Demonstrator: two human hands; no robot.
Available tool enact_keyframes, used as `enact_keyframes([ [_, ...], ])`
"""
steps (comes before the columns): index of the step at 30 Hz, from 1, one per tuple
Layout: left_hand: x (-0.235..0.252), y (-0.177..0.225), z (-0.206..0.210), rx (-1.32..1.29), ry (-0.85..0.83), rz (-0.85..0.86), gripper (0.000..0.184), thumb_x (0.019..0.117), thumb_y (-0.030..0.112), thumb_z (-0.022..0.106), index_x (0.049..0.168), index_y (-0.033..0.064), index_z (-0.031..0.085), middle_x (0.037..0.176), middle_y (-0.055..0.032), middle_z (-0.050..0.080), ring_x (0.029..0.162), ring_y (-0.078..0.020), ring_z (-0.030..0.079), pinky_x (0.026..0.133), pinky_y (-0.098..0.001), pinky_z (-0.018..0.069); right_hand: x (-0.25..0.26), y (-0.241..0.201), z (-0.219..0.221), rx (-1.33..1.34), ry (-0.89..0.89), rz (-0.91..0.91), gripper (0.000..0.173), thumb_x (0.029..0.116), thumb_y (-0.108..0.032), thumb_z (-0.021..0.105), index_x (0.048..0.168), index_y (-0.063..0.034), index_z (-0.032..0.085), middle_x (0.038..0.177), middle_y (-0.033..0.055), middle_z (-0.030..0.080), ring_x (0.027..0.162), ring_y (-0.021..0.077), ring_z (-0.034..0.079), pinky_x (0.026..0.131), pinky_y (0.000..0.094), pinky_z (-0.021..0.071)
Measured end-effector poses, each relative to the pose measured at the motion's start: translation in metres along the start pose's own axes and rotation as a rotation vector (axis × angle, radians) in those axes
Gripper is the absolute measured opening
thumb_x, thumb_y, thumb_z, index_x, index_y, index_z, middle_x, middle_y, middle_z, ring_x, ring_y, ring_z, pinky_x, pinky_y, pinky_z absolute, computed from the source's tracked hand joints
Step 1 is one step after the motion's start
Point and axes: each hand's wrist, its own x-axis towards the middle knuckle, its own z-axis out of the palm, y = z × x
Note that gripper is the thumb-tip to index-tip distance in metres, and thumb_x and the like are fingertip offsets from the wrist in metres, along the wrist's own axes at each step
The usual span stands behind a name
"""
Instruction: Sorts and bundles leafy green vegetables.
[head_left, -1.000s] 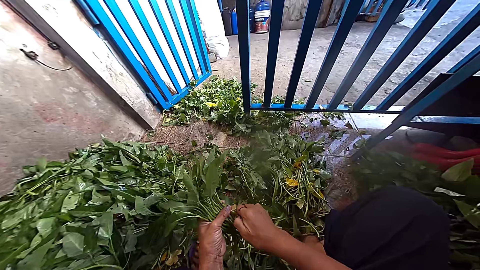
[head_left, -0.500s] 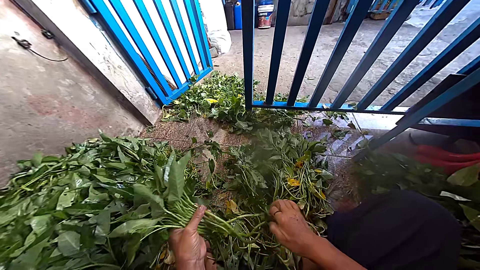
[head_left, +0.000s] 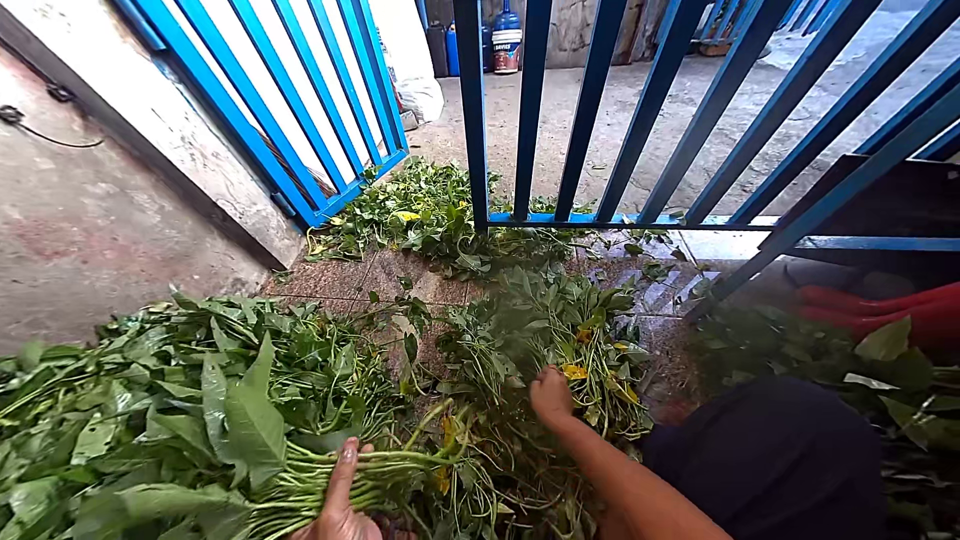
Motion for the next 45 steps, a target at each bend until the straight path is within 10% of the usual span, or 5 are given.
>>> enact_keyframes([
  [9, -0.007, -0.013, 0.011, -0.038, -0.06, -0.171, 0.015, 0.0942, -0.013, 0.055, 0.105, -0.0026, 0.057, 0.078, -0.0091, 0.073, 0.07, -0.0206, 0.075, 0.068, -0.0349, 0.0656, 0.026, 0.034, -0.006, 0.106, 0.599, 0.111, 0.035, 0.1025, -0.018, 0.052, 0.13, 0.0012, 0.063, 0.147, 0.0277, 0.049, 0.139, 0.0413, 0.047, 0.113, 0.0518, 0.0417],
  [15, -0.003, -0.019, 0.012, -0.009, -0.084, -0.159, 0.014, 0.094, -0.013, 0.054, 0.104, -0.0042, 0.058, 0.077, -0.0099, 0.073, 0.07, -0.0201, 0.074, 0.07, -0.0347, 0.0651, 0.067, 0.046, -0.056, -0.025, 0.173, 0.388, 0.048, 0.1015, -0.027, 0.055, 0.145, -0.0071, 0.055, 0.153, 0.0238, 0.047, 0.143, 0.037, 0.045, 0.113, 0.0545, 0.0406],
  [25, -0.003, -0.029, 0.015, -0.012, -0.114, -0.218, 0.012, 0.0957, -0.011, 0.053, 0.104, -0.0042, 0.058, 0.078, -0.0105, 0.073, 0.07, -0.0204, 0.074, 0.07, -0.0349, 0.0651, 0.026, 0.016, -0.058, -0.178, -0.095, -0.206, 0.064, 0.1013, -0.06, 0.05, 0.123, -0.0042, 0.071, 0.137, 0.022, 0.06, 0.132, 0.038, 0.055, 0.109, 0.0568, 0.0448],
  [32, -0.002, -0.026, 0.009, -0.023, -0.096, -0.215, 0.011, 0.0956, -0.011, 0.055, 0.104, -0.0039, 0.057, 0.078, -0.0111, 0.073, 0.07, -0.0208, 0.074, 0.069, -0.0354, 0.0651, 0.056, 0.066, -0.069, -0.188, 0.134, 0.297, 0.05, 0.1035, -0.026, 0.046, 0.147, -0.0031, 0.049, 0.146, 0.0255, 0.053, 0.135, 0.0394, 0.054, 0.109, 0.058, 0.044],
  [45, -0.012, -0.016, 0.021, 0.007, -0.121, -0.294, 0.018, 0.0947, -0.013, 0.056, 0.111, -0.0051, 0.056, 0.084, -0.0124, 0.075, 0.071, -0.0215, 0.075, 0.068, -0.0353, 0.0649, -0.021, -0.02, -0.1, -0.42, -0.067, -0.072, 0.04, 0.1047, -0.027, 0.047, 0.134, -0.0072, 0.065, 0.149, 0.0267, 0.048, 0.133, 0.0447, 0.052, 0.102, 0.0625, 0.0475],
])
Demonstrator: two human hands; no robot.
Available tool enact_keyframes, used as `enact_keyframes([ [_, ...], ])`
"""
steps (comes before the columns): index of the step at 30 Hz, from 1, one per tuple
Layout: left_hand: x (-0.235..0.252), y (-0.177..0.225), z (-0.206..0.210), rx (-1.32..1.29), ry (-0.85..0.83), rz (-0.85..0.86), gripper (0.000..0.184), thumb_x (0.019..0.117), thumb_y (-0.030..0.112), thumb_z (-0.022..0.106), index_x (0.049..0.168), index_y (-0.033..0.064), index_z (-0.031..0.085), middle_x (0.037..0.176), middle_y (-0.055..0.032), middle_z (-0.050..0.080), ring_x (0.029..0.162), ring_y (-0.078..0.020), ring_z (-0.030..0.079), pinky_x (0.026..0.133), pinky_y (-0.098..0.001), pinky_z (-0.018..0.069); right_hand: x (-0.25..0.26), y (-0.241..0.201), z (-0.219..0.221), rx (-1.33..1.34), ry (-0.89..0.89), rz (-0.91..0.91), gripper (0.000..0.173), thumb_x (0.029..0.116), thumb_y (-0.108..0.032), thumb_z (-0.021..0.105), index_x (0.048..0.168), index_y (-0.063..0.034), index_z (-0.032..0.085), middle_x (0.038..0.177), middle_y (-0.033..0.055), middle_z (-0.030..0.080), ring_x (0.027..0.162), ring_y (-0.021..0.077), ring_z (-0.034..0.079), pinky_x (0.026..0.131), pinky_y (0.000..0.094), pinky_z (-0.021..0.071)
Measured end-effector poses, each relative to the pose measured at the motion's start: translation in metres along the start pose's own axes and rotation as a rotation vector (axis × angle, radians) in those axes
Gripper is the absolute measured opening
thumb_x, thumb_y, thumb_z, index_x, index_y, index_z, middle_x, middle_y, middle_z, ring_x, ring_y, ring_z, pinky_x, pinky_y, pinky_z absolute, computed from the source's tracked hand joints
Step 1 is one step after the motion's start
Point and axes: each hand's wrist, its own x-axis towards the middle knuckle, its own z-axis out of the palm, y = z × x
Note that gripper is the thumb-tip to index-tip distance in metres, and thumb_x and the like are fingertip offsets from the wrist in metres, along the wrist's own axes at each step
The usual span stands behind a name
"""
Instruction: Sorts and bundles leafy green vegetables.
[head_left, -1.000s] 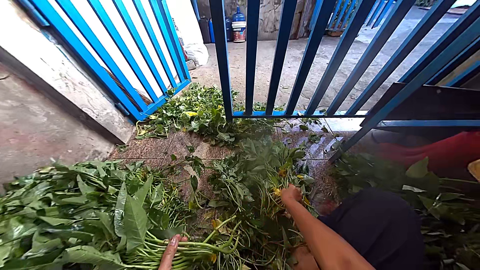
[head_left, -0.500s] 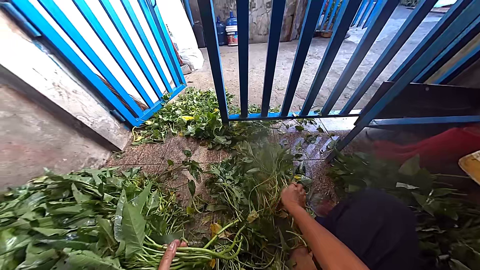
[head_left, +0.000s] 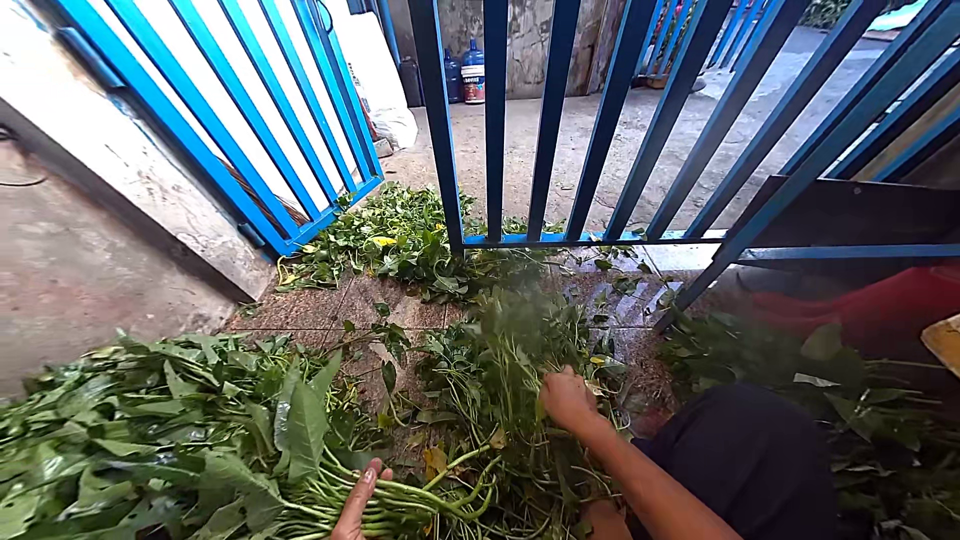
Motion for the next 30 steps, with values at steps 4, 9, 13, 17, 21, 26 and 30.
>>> enact_keyframes([
  [4, -0.004, -0.003, -0.001, 0.029, -0.005, -0.037, 0.027, 0.0917, -0.015, 0.059, 0.116, -0.0059, 0.053, 0.085, -0.0142, 0.074, 0.073, -0.0249, 0.076, 0.068, -0.0389, 0.0659, -0.046, 0.007, -0.012, 0.211, 0.632, -0.297, 0.028, 0.103, -0.021, 0.053, 0.105, -0.0025, 0.074, 0.113, 0.0204, 0.065, 0.096, 0.0354, 0.069, 0.077, 0.0528, 0.0592],
  [9, -0.009, -0.008, 0.007, 0.039, -0.037, -0.039, 0.028, 0.089, -0.015, 0.064, 0.114, -0.0078, 0.055, 0.081, -0.0157, 0.074, 0.068, -0.0247, 0.074, 0.065, -0.0374, 0.0648, -0.059, 0.019, 0.0, 0.338, 0.274, -0.328, 0.034, 0.1055, -0.025, 0.047, 0.119, -0.0039, 0.071, 0.118, 0.0169, 0.068, 0.11, 0.0308, 0.067, 0.098, 0.0502, 0.052],
  [13, -0.013, -0.014, 0.008, 0.031, 0.001, -0.081, 0.031, 0.0867, -0.015, 0.068, 0.115, -0.0095, 0.056, 0.081, -0.0177, 0.073, 0.065, -0.025, 0.073, 0.063, -0.0374, 0.064, -0.072, 0.017, 0.046, 0.727, 0.465, -0.457, 0.029, 0.105, -0.021, 0.05, 0.112, -0.0008, 0.07, 0.099, 0.0084, 0.068, 0.082, 0.0129, 0.067, 0.077, 0.0312, 0.059],
  [17, -0.012, -0.017, 0.009, 0.043, 0.035, -0.108, 0.034, 0.087, -0.015, 0.068, 0.117, -0.0099, 0.054, 0.084, -0.0192, 0.074, 0.066, -0.0256, 0.073, 0.062, -0.0374, 0.0636, -0.069, 0.014, 0.041, 0.88, 0.031, -0.205, 0.029, 0.1072, -0.021, 0.046, 0.118, 0.0003, 0.063, 0.092, 0.01, 0.065, 0.069, 0.0175, 0.061, 0.066, 0.0365, 0.0542],
  [21, -0.012, -0.018, 0.005, 0.054, 0.046, -0.112, 0.031, 0.086, -0.016, 0.068, 0.114, -0.0098, 0.056, 0.079, -0.018, 0.073, 0.063, -0.0246, 0.072, 0.06, -0.0367, 0.0636, -0.11, 0.003, 0.049, 0.818, 0.362, -0.551, 0.028, 0.1039, -0.023, 0.051, 0.114, -0.0036, 0.069, 0.097, 0.0053, 0.069, 0.074, 0.0115, 0.065, 0.069, 0.0308, 0.0579],
  [26, -0.011, -0.024, 0.006, 0.06, -0.022, -0.207, 0.029, 0.0889, -0.012, 0.068, 0.115, -0.0116, 0.056, 0.082, -0.0205, 0.073, 0.067, -0.0276, 0.073, 0.063, -0.0399, 0.064, -0.124, 0.003, 0.094, 0.717, 0.274, -0.649, 0.024, 0.1022, -0.02, 0.056, 0.11, -0.0021, 0.071, 0.1, 0.009, 0.07, 0.087, 0.0141, 0.068, 0.081, 0.0321, 0.0594],
  [30, -0.007, -0.036, 0.004, 0.084, 0.011, -0.27, 0.025, 0.09, -0.01, 0.068, 0.112, -0.0127, 0.058, 0.082, -0.0221, 0.073, 0.067, -0.0297, 0.073, 0.064, -0.0407, 0.0635, -0.128, 0.002, 0.096, 0.917, 0.128, -0.488, 0.024, 0.102, -0.014, 0.055, 0.114, 0.0025, 0.067, 0.096, 0.011, 0.069, 0.077, 0.0166, 0.069, 0.074, 0.0345, 0.0603],
])
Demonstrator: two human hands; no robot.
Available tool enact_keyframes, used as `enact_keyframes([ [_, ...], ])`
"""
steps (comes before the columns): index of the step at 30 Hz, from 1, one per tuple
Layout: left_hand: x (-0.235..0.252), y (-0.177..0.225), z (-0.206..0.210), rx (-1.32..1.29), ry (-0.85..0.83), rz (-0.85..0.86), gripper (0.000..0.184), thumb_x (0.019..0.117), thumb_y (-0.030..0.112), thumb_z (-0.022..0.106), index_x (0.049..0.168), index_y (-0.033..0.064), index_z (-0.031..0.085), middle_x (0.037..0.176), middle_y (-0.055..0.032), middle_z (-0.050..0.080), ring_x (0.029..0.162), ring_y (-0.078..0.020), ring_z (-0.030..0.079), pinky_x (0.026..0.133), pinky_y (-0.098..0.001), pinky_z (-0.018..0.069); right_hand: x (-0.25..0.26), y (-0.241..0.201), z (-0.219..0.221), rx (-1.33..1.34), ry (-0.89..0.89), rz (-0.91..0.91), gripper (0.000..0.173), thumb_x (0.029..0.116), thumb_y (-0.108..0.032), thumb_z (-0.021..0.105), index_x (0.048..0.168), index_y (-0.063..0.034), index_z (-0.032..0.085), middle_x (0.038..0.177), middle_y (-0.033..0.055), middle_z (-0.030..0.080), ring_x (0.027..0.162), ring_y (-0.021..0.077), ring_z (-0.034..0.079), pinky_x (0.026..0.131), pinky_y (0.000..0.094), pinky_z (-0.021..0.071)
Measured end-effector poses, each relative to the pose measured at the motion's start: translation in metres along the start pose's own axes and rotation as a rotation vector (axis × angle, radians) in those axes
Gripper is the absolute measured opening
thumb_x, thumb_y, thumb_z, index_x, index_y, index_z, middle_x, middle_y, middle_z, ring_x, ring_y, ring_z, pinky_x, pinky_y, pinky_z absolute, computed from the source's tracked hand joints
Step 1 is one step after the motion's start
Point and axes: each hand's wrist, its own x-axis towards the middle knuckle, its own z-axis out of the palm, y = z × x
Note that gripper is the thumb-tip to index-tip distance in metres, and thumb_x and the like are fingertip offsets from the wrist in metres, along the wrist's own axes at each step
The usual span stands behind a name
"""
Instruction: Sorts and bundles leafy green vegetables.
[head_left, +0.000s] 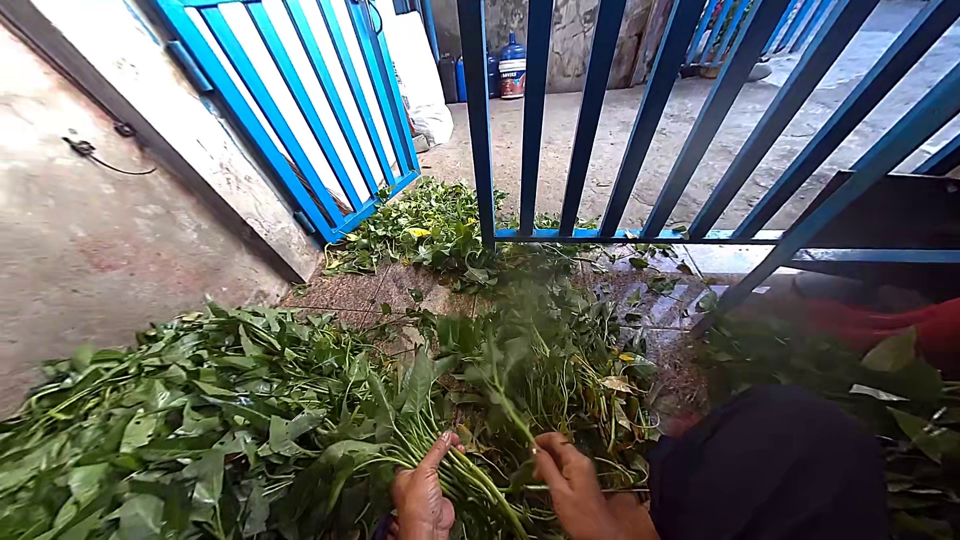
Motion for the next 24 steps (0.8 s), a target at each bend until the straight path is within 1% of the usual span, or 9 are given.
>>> enact_keyframes([
  [3, 0.006, -0.002, -0.006, -0.01, 0.06, 0.022, 0.026, 0.0894, -0.009, 0.069, 0.113, -0.0123, 0.058, 0.082, -0.0213, 0.073, 0.067, -0.0288, 0.073, 0.064, -0.0409, 0.0636, 0.007, -0.016, -0.006, 0.135, 0.24, -0.326, 0.02, 0.1052, -0.011, 0.051, 0.112, 0.0026, 0.063, 0.094, 0.0067, 0.067, 0.074, 0.0122, 0.067, 0.068, 0.0288, 0.0619],
  [4, 0.007, -0.001, -0.006, -0.011, 0.068, 0.031, 0.026, 0.0896, -0.009, 0.069, 0.113, -0.012, 0.058, 0.082, -0.0211, 0.073, 0.068, -0.0285, 0.073, 0.064, -0.0408, 0.0637, 0.015, -0.018, -0.012, 0.123, 0.238, -0.235, 0.023, 0.1067, -0.013, 0.048, 0.115, 0.0036, 0.062, 0.093, 0.0063, 0.067, 0.071, 0.0103, 0.066, 0.065, 0.0273, 0.0612],
  [6, 0.006, 0.001, -0.005, -0.015, 0.067, 0.044, 0.028, 0.09, -0.009, 0.069, 0.115, -0.0114, 0.056, 0.083, -0.0208, 0.073, 0.069, -0.028, 0.073, 0.064, -0.0403, 0.0637, 0.04, -0.014, -0.027, 0.099, 0.106, 0.202, 0.028, 0.1092, -0.017, 0.044, 0.123, 0.0039, 0.058, 0.09, 0.008, 0.064, 0.062, 0.0121, 0.059, 0.059, 0.0299, 0.0534],
  [8, 0.004, 0.004, -0.003, -0.019, 0.064, 0.059, 0.028, 0.0894, -0.01, 0.069, 0.114, -0.0114, 0.057, 0.082, -0.0207, 0.072, 0.068, -0.0277, 0.073, 0.063, -0.0398, 0.0634, 0.053, -0.007, -0.033, 0.021, 0.041, 0.317, 0.029, 0.1079, -0.018, 0.045, 0.123, 0.0018, 0.06, 0.089, 0.0085, 0.064, 0.067, 0.0156, 0.058, 0.064, 0.0339, 0.0508],
  [15, -0.006, 0.003, 0.007, -0.034, 0.024, 0.034, 0.028, 0.0879, -0.012, 0.069, 0.114, -0.0124, 0.057, 0.084, -0.0216, 0.073, 0.069, -0.0285, 0.073, 0.065, -0.0406, 0.0641, 0.008, -0.004, 0.0, -0.157, 0.071, -0.264, 0.026, 0.1033, -0.017, 0.053, 0.118, -0.0025, 0.069, 0.103, 0.0071, 0.073, 0.085, 0.0134, 0.071, 0.078, 0.0334, 0.0617],
  [19, -0.004, -0.002, 0.007, -0.009, -0.062, -0.057, 0.027, 0.0897, -0.011, 0.068, 0.115, -0.0126, 0.057, 0.084, -0.0224, 0.072, 0.07, -0.0298, 0.073, 0.066, -0.0416, 0.0639, -0.015, 0.023, 0.017, -0.29, 0.019, -0.514, 0.019, 0.1005, -0.014, 0.061, 0.111, -0.0034, 0.072, 0.095, 0.0111, 0.072, 0.086, 0.0192, 0.072, 0.078, 0.0363, 0.0622],
  [20, -0.002, -0.005, 0.005, 0.004, -0.072, -0.08, 0.028, 0.0897, -0.011, 0.068, 0.115, -0.0126, 0.056, 0.085, -0.023, 0.072, 0.069, -0.0303, 0.073, 0.066, -0.0421, 0.0638, -0.02, 0.026, 0.019, -0.266, -0.032, -0.458, 0.019, 0.1012, -0.014, 0.06, 0.112, -0.0026, 0.072, 0.097, 0.0112, 0.072, 0.088, 0.019, 0.072, 0.08, 0.0364, 0.0619],
  [22, 0.001, -0.009, 0.002, 0.015, -0.05, -0.093, 0.027, 0.0895, -0.01, 0.068, 0.113, -0.0129, 0.057, 0.083, -0.0231, 0.072, 0.067, -0.0302, 0.073, 0.064, -0.0415, 0.0637, -0.021, 0.012, 0.013, -0.062, -0.148, -0.107, 0.025, 0.1027, -0.011, 0.054, 0.119, 0.0039, 0.066, 0.099, 0.0118, 0.072, 0.086, 0.0178, 0.071, 0.08, 0.0363, 0.0608],
  [24, 0.005, -0.007, -0.002, 0.01, -0.007, -0.062, 0.025, 0.0898, -0.01, 0.069, 0.112, -0.0135, 0.057, 0.081, -0.0229, 0.072, 0.067, -0.0298, 0.073, 0.064, -0.0406, 0.0636, -0.006, -0.018, 0.0, 0.214, -0.057, 0.149, 0.027, 0.1035, -0.015, 0.049, 0.119, 0.0039, 0.061, 0.085, 0.0075, 0.064, 0.066, 0.0152, 0.059, 0.061, 0.0335, 0.0521],
])
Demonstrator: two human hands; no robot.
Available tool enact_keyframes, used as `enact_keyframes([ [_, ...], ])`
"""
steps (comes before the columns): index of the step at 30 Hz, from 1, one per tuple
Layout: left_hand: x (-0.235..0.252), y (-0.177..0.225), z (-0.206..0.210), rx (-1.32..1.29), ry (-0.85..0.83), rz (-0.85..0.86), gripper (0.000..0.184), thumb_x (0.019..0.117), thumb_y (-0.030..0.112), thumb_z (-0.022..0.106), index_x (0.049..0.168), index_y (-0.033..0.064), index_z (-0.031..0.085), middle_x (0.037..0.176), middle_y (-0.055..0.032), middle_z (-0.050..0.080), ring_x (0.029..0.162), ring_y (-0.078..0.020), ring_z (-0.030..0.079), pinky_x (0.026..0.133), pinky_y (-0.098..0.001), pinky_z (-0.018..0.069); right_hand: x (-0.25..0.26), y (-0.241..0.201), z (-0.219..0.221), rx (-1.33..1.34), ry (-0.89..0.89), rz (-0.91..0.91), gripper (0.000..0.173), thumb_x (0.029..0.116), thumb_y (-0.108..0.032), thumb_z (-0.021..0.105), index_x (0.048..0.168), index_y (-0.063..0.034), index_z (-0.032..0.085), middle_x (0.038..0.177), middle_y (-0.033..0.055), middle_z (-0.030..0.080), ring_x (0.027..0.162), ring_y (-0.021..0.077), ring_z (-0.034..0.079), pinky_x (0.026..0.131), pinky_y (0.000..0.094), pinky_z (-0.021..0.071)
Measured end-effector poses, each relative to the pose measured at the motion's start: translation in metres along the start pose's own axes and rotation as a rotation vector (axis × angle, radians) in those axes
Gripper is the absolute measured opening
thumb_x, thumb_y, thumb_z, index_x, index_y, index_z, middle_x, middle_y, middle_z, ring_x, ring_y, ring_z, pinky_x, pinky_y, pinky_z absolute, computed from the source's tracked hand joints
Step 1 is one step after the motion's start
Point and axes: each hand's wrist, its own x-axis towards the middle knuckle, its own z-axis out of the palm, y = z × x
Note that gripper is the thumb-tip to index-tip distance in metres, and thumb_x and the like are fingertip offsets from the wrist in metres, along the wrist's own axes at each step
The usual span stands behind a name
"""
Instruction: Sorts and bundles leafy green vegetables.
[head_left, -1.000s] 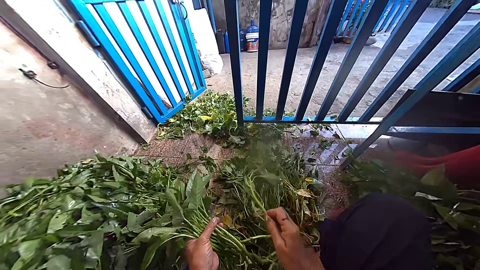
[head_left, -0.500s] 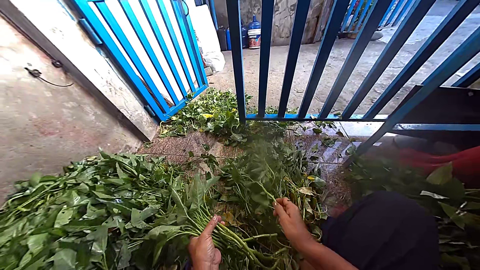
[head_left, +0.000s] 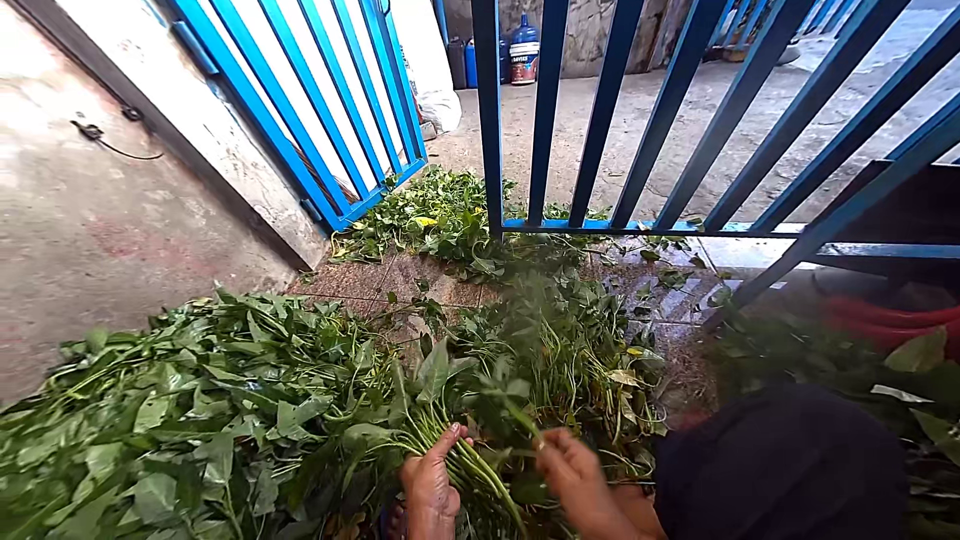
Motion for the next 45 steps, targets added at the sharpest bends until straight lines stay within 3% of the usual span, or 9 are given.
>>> enact_keyframes([
  [8, 0.009, 0.01, -0.012, -0.071, 0.119, 0.11, 0.026, 0.091, -0.007, 0.069, 0.114, -0.012, 0.058, 0.082, -0.021, 0.072, 0.066, -0.0277, 0.072, 0.063, -0.0406, 0.0636, 0.027, -0.148, -0.05, 0.163, 0.401, -0.945, 0.019, 0.1097, -0.027, 0.046, 0.116, -0.0215, 0.063, 0.079, -0.0087, 0.054, 0.06, 0.0037, 0.05, 0.053, 0.0201, 0.046],
  [10, 0.008, 0.009, -0.011, -0.066, 0.129, 0.104, 0.026, 0.0909, -0.007, 0.069, 0.114, -0.0115, 0.058, 0.082, -0.0204, 0.072, 0.066, -0.0275, 0.072, 0.063, -0.0402, 0.0637, 0.051, -0.107, -0.051, 0.047, 0.399, -0.672, 0.018, 0.1094, -0.023, 0.045, 0.115, -0.0134, 0.059, 0.078, -0.0028, 0.054, 0.061, 0.0097, 0.052, 0.053, 0.0274, 0.0471],
  [14, 0.006, 0.011, -0.012, -0.029, 0.106, 0.121, 0.025, 0.0912, -0.007, 0.068, 0.113, -0.0121, 0.057, 0.08, -0.0209, 0.072, 0.066, -0.0278, 0.072, 0.062, -0.0394, 0.0633, 0.051, 0.018, -0.047, 0.061, 0.039, 0.738, 0.007, 0.1017, -0.015, 0.053, 0.103, -0.0092, 0.057, 0.069, -0.0017, 0.047, 0.049, 0.0052, 0.041, 0.044, 0.0211, 0.0367],
  [17, 0.006, 0.013, -0.013, 0.017, 0.114, 0.132, 0.026, 0.0909, -0.007, 0.069, 0.114, -0.0114, 0.057, 0.081, -0.02, 0.072, 0.066, -0.027, 0.072, 0.061, -0.0389, 0.0632, 0.013, 0.042, -0.043, -0.001, -0.195, 1.023, 0.018, 0.1068, -0.022, 0.046, 0.109, -0.0108, 0.06, 0.067, -0.0038, 0.046, 0.047, 0.0057, 0.034, 0.043, 0.0223, 0.0315],
  [25, 0.003, 0.019, -0.01, 0.114, 0.135, 0.218, 0.036, 0.083, -0.012, 0.075, 0.115, -0.0109, 0.057, 0.081, -0.0191, 0.072, 0.064, -0.0262, 0.072, 0.061, -0.0392, 0.0634, -0.005, -0.01, -0.034, -0.184, -0.109, -0.174, 0.032, 0.1094, -0.023, 0.04, 0.109, -0.0039, 0.066, 0.066, -0.0036, 0.05, 0.055, 0.0077, 0.048, 0.054, 0.0274, 0.0454],
  [31, 0.003, 0.023, -0.015, 0.095, 0.168, 0.279, 0.038, 0.0826, -0.013, 0.074, 0.116, -0.0108, 0.056, 0.08, -0.0186, 0.072, 0.063, -0.0259, 0.072, 0.059, -0.0382, 0.0631, 0.024, -0.03, -0.031, 0.174, -0.2, 0.569, 0.021, 0.1102, -0.025, 0.042, 0.109, -0.0118, 0.058, 0.061, -0.0065, 0.037, 0.045, 0.0047, 0.031, 0.041, 0.0207, 0.0283],
  [38, 0.002, 0.022, -0.016, 0.047, 0.186, 0.326, 0.038, 0.0812, -0.014, 0.074, 0.115, -0.0104, 0.056, 0.078, -0.0167, 0.071, 0.063, -0.0234, 0.071, 0.06, -0.0373, 0.0637, 0.004, -0.139, -0.042, 0.104, 0.071, -0.804, 0.034, 0.1119, -0.038, 0.038, 0.123, -0.0186, 0.064, 0.07, -0.004, 0.049, 0.054, 0.0058, 0.046, 0.049, 0.0229, 0.0432],
  [40, 0.001, 0.022, -0.015, 0.04, 0.186, 0.319, 0.037, 0.0818, -0.013, 0.074, 0.114, -0.0104, 0.056, 0.079, -0.0166, 0.071, 0.064, -0.0234, 0.071, 0.06, -0.037, 0.0636, 0.026, -0.111, -0.044, 0.034, 0.09, -0.609, 0.032, 0.1112, -0.036, 0.039, 0.122, -0.0171, 0.063, 0.068, -0.0031, 0.049, 0.053, 0.0081, 0.047, 0.049, 0.0259, 0.0441],
  [45, -0.002, 0.026, -0.016, 0.067, 0.153, 0.296, 0.036, 0.0821, -0.013, 0.075, 0.114, -0.0105, 0.057, 0.079, -0.018, 0.072, 0.064, -0.0255, 0.072, 0.06, -0.0376, 0.0633, 0.046, 0.005, -0.059, 0.155, -0.073, 0.819, 0.02, 0.1076, -0.024, 0.045, 0.108, -0.0116, 0.06, 0.061, -0.006, 0.041, 0.042, 0.0044, 0.03, 0.039, 0.0205, 0.0287],
])
